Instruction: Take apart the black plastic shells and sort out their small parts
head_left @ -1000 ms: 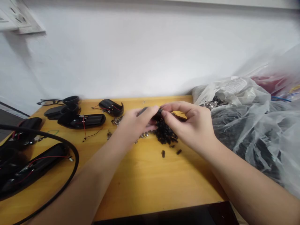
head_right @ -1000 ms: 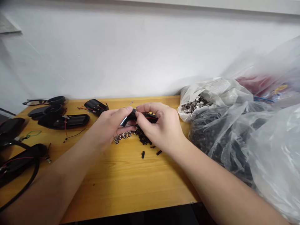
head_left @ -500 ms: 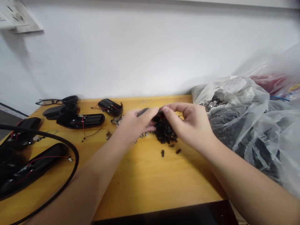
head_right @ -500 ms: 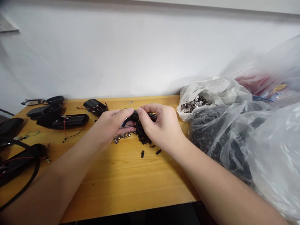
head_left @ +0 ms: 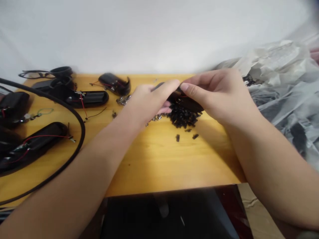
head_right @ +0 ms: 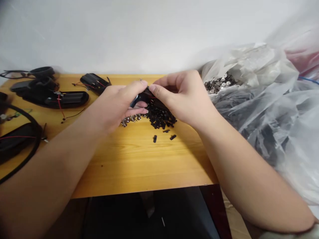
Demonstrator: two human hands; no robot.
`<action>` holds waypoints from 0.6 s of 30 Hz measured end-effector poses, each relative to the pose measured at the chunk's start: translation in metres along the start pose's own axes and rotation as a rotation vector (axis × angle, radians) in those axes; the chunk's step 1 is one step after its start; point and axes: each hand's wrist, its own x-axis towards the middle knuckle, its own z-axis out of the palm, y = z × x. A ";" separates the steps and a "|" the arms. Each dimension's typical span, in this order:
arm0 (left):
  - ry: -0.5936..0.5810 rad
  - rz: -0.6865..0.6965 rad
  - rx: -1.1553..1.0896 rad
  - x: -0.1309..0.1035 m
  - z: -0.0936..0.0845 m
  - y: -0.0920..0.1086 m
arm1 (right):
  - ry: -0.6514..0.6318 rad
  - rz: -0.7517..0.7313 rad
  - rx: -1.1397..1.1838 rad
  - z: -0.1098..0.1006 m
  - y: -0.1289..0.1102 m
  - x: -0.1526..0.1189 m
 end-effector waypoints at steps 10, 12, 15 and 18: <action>0.012 0.020 -0.020 -0.001 -0.003 -0.001 | 0.063 -0.254 -0.050 0.004 0.003 0.000; 0.012 0.038 0.004 -0.001 -0.004 -0.002 | 0.073 -0.238 -0.043 0.005 0.003 -0.001; 0.040 0.046 0.043 -0.001 -0.004 -0.003 | 0.090 -0.210 -0.049 0.005 0.002 -0.001; 0.084 0.057 0.091 -0.001 -0.002 -0.002 | 0.093 -0.183 -0.066 0.007 -0.001 -0.002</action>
